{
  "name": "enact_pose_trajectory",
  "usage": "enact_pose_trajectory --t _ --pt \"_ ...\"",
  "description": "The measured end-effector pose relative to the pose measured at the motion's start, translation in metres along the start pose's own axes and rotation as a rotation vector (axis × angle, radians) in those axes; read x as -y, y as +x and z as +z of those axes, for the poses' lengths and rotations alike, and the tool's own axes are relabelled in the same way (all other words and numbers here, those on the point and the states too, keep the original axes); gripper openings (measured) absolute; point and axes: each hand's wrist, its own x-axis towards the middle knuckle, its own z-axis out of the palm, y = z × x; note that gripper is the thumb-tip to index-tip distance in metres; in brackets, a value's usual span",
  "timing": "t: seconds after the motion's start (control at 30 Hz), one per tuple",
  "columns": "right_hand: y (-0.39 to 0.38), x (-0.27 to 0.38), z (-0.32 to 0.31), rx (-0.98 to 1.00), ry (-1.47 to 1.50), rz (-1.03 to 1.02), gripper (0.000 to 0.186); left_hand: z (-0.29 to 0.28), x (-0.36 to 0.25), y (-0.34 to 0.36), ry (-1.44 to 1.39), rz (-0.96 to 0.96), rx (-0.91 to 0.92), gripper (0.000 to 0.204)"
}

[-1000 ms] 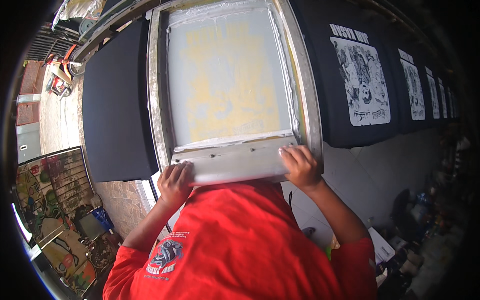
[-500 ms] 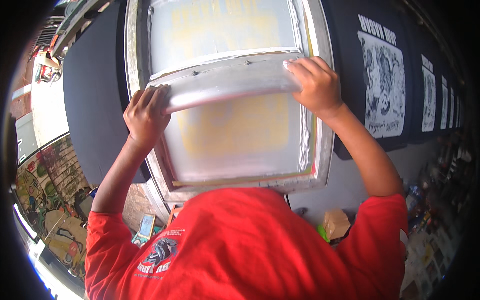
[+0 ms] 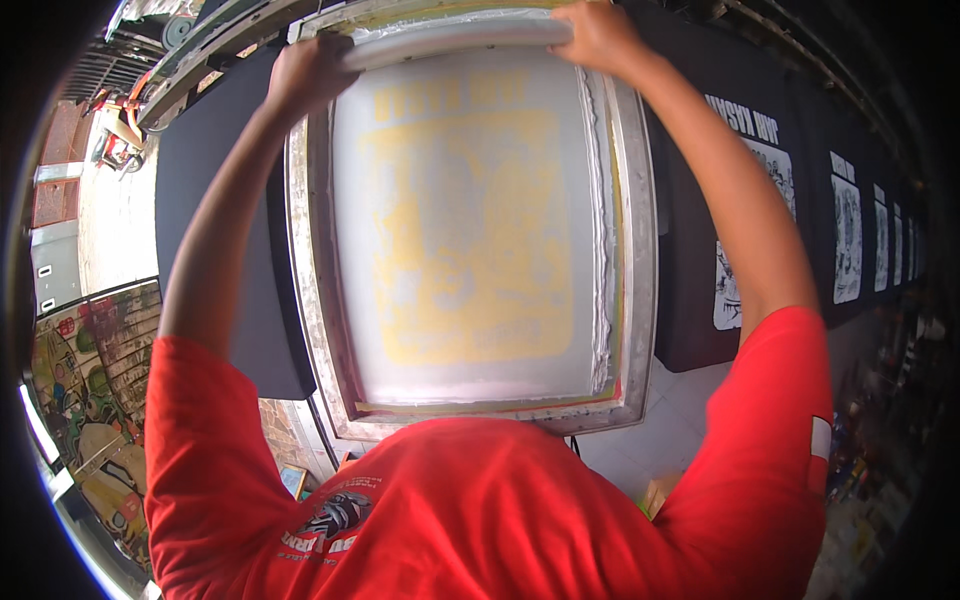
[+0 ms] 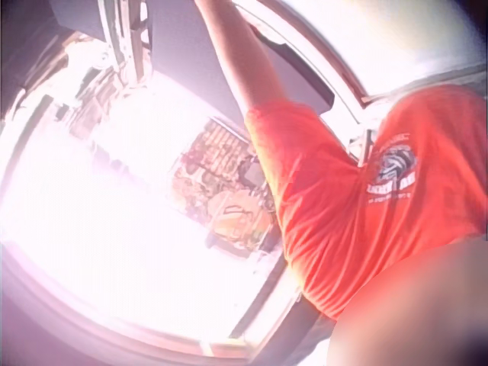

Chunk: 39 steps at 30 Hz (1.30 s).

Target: The person performs screen printing on black t-shirts using a squeegee and a screen printing frame. They repeatedly pull the squeegee across the screen to transfer white ink onto the shirts, occasionally repositioning the shirts and adding more ink to the screen.

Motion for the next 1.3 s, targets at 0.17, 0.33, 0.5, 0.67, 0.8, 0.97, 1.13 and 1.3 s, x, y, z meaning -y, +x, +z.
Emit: enact_pose_trajectory --t 0.17,0.33,0.5,0.67,0.8,0.97,1.13,1.3 --pt "0.069 -0.022 -0.043 0.251 0.086 0.051 0.038 -0.013 0.068 0.059 -0.152 0.135 -0.032 0.048" --pt "0.074 -0.026 -0.026 0.222 0.244 0.178 0.033 -0.014 0.064 0.076 -0.115 0.172 0.109 0.045" --pt "0.040 -0.013 -0.001 0.100 0.009 0.222 0.038 -0.012 0.026 0.044 -0.025 0.040 0.112 0.037" --pt "-0.026 0.026 -0.004 -0.022 0.009 0.172 0.032 -0.027 -0.018 -0.032 -0.024 -0.022 0.087 0.022" --pt "-0.118 0.113 -0.031 0.107 0.083 0.227 0.034 -0.020 -0.064 -0.149 -0.124 -0.041 -0.034 0.015" --pt "-0.267 0.232 -0.057 0.138 0.043 0.255 0.039 -0.040 -0.141 -0.315 -0.226 -0.071 -0.083 0.016" --pt "-0.332 0.307 -0.090 0.231 0.132 0.326 0.036 -0.060 -0.176 -0.400 -0.336 -0.069 -0.058 0.016" --pt "-0.302 0.283 -0.091 0.230 0.211 0.324 0.023 -0.063 -0.153 -0.363 -0.338 -0.002 0.019 0.006"
